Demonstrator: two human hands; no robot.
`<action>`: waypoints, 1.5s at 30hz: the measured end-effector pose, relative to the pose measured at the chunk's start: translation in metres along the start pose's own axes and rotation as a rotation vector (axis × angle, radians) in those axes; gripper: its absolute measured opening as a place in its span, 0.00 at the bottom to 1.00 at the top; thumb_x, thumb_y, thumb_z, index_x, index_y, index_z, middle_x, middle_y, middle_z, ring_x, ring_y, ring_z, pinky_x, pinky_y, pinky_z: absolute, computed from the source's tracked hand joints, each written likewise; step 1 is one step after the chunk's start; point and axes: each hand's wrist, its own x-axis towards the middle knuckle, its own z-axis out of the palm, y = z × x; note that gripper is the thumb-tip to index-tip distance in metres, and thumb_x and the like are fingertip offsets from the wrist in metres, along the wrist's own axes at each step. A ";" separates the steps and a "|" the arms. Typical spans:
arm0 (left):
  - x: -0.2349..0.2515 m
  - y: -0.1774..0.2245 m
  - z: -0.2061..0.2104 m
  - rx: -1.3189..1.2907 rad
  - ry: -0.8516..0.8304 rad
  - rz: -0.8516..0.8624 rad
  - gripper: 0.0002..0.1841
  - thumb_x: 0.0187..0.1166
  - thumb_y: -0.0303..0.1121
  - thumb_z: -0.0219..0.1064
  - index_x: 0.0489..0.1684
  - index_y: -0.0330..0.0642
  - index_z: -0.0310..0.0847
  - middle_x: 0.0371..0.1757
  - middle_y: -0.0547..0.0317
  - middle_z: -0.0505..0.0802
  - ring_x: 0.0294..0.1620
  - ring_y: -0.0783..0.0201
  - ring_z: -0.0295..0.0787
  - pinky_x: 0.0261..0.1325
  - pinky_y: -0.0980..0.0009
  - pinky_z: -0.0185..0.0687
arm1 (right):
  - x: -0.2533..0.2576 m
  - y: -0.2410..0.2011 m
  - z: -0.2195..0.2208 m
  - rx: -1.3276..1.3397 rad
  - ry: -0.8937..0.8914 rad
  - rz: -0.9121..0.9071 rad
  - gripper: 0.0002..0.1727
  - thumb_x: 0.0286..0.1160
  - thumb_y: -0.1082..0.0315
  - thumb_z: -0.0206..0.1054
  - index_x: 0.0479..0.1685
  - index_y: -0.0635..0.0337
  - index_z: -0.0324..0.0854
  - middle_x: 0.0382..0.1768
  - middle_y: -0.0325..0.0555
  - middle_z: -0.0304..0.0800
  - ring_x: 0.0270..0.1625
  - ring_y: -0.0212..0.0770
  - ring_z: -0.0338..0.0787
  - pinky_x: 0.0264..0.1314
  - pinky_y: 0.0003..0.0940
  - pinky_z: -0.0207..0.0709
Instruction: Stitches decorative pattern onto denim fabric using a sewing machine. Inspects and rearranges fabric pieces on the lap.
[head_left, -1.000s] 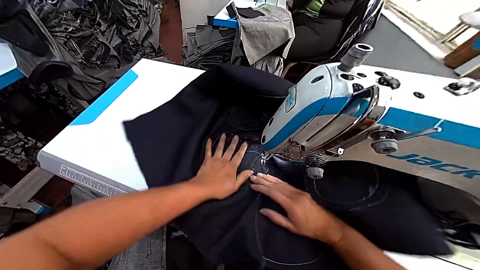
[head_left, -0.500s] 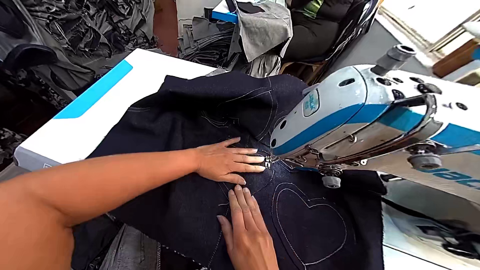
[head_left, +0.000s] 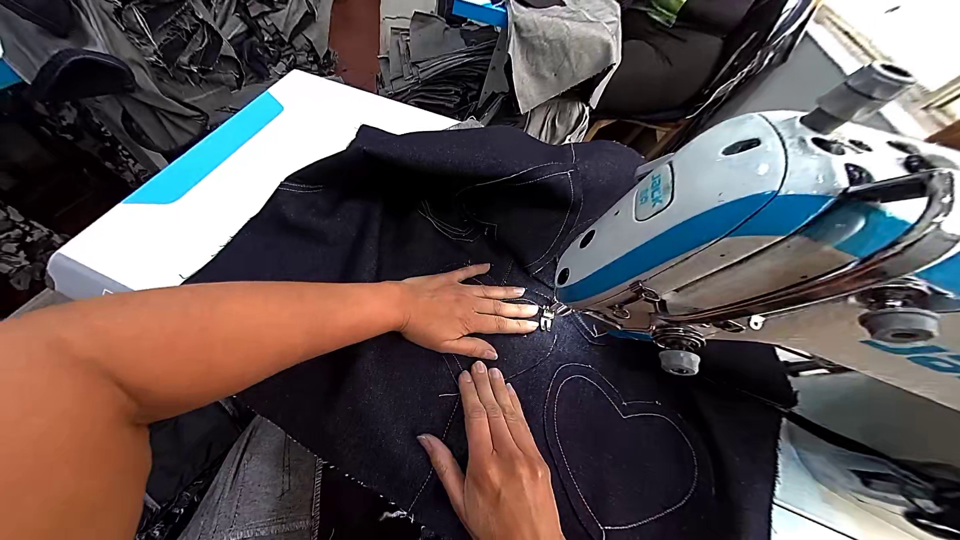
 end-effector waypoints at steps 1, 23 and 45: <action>0.000 0.001 0.001 -0.001 0.010 -0.013 0.31 0.91 0.52 0.47 0.93 0.53 0.60 0.93 0.62 0.65 0.97 0.55 0.47 0.93 0.37 0.32 | 0.000 0.002 -0.001 0.001 -0.001 -0.003 0.44 0.82 0.34 0.53 0.68 0.72 0.83 0.70 0.63 0.87 0.76 0.59 0.84 0.83 0.49 0.72; 0.016 0.062 0.014 -0.009 0.057 -0.526 0.35 0.92 0.58 0.41 0.95 0.52 0.52 0.96 0.63 0.57 0.98 0.55 0.40 0.92 0.34 0.25 | -0.021 0.053 -0.030 0.083 -0.004 -0.007 0.26 0.85 0.52 0.59 0.63 0.66 0.88 0.66 0.54 0.91 0.74 0.52 0.88 0.81 0.43 0.75; 0.053 0.028 0.003 -0.042 0.096 -0.697 0.35 0.93 0.56 0.42 0.96 0.49 0.50 0.97 0.60 0.55 0.98 0.53 0.38 0.90 0.32 0.21 | 0.014 0.111 -0.020 0.118 0.039 0.033 0.20 0.85 0.61 0.57 0.60 0.63 0.91 0.65 0.50 0.93 0.73 0.51 0.89 0.79 0.45 0.78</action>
